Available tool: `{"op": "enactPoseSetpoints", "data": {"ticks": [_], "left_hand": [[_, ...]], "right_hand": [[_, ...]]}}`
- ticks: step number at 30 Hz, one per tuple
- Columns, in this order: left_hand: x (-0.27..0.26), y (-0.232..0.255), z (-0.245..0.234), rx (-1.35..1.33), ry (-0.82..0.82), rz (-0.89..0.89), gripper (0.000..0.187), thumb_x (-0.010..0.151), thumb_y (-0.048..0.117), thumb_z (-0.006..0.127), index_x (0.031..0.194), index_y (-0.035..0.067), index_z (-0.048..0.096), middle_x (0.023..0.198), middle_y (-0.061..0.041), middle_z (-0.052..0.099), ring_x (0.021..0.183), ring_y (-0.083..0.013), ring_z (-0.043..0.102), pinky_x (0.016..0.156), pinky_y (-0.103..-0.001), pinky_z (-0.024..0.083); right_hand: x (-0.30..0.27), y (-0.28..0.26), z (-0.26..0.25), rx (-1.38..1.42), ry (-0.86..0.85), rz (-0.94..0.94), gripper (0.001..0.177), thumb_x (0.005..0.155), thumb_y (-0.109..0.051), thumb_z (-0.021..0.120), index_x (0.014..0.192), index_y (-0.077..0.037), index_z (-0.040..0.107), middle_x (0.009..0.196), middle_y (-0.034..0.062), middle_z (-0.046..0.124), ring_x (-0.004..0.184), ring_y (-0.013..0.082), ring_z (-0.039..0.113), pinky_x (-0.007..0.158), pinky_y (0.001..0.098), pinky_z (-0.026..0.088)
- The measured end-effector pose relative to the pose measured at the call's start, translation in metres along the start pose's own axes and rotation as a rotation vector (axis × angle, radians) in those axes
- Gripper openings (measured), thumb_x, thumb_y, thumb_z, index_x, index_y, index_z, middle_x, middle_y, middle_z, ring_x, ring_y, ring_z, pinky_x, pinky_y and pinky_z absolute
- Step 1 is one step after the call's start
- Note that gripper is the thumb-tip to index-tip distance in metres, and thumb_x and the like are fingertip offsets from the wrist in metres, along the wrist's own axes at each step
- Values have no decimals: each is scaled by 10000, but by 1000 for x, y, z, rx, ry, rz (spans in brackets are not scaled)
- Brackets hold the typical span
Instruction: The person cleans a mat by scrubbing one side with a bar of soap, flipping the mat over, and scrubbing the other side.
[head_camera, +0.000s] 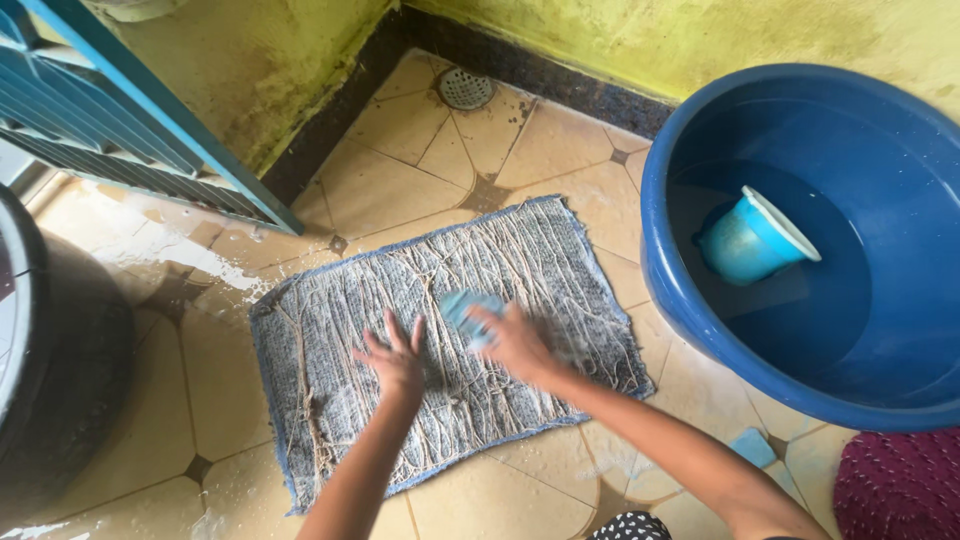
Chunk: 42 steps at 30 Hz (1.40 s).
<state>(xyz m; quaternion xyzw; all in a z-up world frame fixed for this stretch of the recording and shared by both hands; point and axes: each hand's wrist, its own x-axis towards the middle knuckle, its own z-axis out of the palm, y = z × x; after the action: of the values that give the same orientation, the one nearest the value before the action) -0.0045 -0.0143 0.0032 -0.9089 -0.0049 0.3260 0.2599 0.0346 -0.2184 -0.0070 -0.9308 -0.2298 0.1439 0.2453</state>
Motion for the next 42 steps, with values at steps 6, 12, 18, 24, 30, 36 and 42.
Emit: {"op": "enactPoseSetpoints", "data": {"ticks": [6,12,18,24,30,36,42], "left_hand": [[-23,25,7,-530,-271,-47,1135,920,299,743,1636,220,-135,1656,-239,-218,1447,-639,-12,1064,-714,348],[20,44,73,-372,136,-56,1014,939,4,632,1653,220,-54,1670,-283,-42,1333,-732,147,858,-650,531],[27,49,75,-462,115,-111,1005,921,91,630,1655,242,-38,1678,-248,-53,1351,-731,108,882,-722,453],[31,55,76,-578,136,-181,713,1074,155,454,1624,312,29,1682,-199,-51,1383,-717,77,914,-823,415],[28,53,67,-559,59,-138,831,1024,146,514,1637,266,-34,1675,-242,-96,1372,-730,47,912,-807,401],[22,50,65,-583,44,-127,880,1009,150,560,1634,273,-48,1678,-226,-109,1377,-724,34,913,-808,401],[0,34,44,-603,-68,-60,1140,889,398,756,1643,268,-89,1679,-214,-129,1417,-673,44,1030,-712,376]], "right_hand": [[5,57,-11,-231,-86,105,662,836,-448,763,1434,-420,481,1117,143,540,802,244,597,644,384,527],[2,136,-69,-198,261,460,697,846,-432,791,1463,-353,475,1211,294,477,861,372,618,713,487,528],[-34,-23,-24,-62,-102,102,687,844,-465,742,1467,-417,456,1142,157,509,855,290,633,675,409,552],[-20,15,-20,-175,-42,11,636,807,-369,773,1403,-371,551,1145,149,559,852,262,639,710,401,550],[-18,149,-57,-171,251,417,699,887,-362,761,1516,-317,458,1073,275,576,879,401,631,780,503,512],[-36,12,8,-103,37,132,684,847,-372,763,1464,-388,467,1080,122,534,842,220,569,676,354,487],[-40,8,-2,-259,-58,172,668,859,-487,728,1454,-431,430,1187,144,520,858,246,581,657,380,493]]}}
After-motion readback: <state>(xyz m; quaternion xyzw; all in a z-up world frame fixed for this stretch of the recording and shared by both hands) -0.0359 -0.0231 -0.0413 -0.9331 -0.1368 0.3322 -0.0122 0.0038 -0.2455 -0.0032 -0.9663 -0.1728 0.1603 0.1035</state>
